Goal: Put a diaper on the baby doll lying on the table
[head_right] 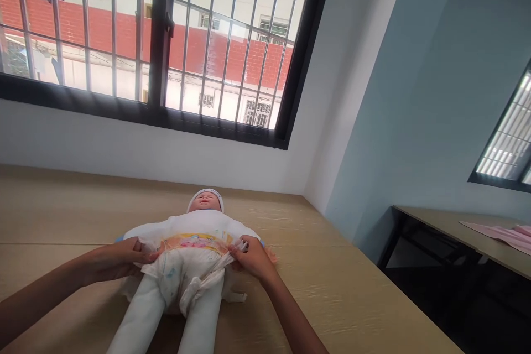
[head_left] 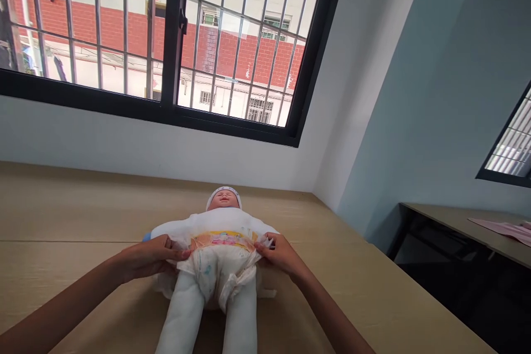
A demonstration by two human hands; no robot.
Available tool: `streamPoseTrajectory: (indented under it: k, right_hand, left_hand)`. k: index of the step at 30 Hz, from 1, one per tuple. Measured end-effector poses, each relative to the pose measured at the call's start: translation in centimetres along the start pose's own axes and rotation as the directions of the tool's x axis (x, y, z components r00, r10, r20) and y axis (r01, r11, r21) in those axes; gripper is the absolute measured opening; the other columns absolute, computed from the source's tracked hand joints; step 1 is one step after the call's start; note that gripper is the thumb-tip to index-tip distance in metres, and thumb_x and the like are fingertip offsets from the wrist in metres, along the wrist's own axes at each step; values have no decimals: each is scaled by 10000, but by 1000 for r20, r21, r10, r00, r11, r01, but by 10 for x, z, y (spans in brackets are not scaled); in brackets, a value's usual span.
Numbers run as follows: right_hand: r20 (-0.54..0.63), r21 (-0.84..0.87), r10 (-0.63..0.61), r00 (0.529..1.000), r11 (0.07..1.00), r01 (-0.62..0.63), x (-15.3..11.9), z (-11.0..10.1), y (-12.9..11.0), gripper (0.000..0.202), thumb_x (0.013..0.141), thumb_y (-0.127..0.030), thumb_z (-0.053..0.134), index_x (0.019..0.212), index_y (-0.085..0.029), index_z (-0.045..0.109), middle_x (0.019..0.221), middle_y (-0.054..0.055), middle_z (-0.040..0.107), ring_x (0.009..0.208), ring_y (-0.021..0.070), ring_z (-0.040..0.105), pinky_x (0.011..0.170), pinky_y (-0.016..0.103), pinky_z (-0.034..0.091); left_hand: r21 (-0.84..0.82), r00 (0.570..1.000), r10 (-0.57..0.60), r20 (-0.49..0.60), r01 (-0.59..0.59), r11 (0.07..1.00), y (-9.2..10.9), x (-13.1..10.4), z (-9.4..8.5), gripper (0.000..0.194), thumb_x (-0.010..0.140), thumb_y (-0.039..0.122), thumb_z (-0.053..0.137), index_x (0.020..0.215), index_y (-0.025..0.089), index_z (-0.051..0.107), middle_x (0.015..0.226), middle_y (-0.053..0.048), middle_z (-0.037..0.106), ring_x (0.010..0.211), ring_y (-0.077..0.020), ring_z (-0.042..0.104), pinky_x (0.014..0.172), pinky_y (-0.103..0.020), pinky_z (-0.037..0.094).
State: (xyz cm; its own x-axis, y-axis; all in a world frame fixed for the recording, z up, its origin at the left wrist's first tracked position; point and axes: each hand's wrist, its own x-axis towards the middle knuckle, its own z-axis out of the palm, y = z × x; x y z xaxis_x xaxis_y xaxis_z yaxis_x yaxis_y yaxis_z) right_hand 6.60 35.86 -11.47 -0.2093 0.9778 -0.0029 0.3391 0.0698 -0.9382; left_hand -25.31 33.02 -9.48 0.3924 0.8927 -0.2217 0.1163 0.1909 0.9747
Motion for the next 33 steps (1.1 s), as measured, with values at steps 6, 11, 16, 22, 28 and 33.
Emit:
streamPoseTrajectory:
  k: [6,11,16,22,28,33]
  right_hand:
    - [-151,-365,-49,987,931,-9,-1,1,-1,287,782,-444,638,780,-182,522,701,21,619,662,175,602,582,250,423]
    - [-97,-537,-85,992,843,19,-22,-44,-36,223,830,-389,617,841,-181,539,790,29,659,610,139,592,573,238,397]
    - [179,-529,139,974,848,-24,-38,-66,-48,284,759,-399,696,775,-187,507,686,-13,646,538,121,597,501,212,386]
    - [383,-649,399,833,758,-64,-22,-38,-21,355,628,-360,791,640,-179,486,541,-55,551,467,88,522,423,175,401]
    - [500,-434,342,796,894,-112,-18,-36,-20,384,647,-290,790,739,-188,431,677,-47,629,528,75,569,399,133,376]
    - [511,-397,333,792,909,-126,-22,-37,-27,482,551,-418,843,778,-176,493,685,-31,639,556,113,617,421,157,441]
  left_hand:
    - [-44,999,-15,52,17,999,-10,11,-12,441,473,429,867,713,147,627,648,0,605,557,-103,505,519,-203,412]
    - [398,845,395,-361,-243,885,24,-5,-6,445,648,545,687,907,187,631,846,-45,696,752,-210,643,644,-285,493]
    - [888,598,802,2,-371,274,58,-39,65,298,921,434,444,984,241,663,1045,-37,714,1041,-245,626,947,-423,463]
    - [929,755,561,338,-364,-70,43,-21,152,478,903,507,543,1254,186,598,1289,-90,630,1293,-320,484,1111,-562,336]
    - [948,814,487,316,-294,-124,26,-1,165,458,905,558,524,1108,179,681,1125,-101,697,1214,-287,546,1113,-525,348]
    - [935,771,532,350,-327,-140,19,-2,162,436,942,541,452,1169,218,637,1181,-80,671,1257,-297,502,1099,-564,336]
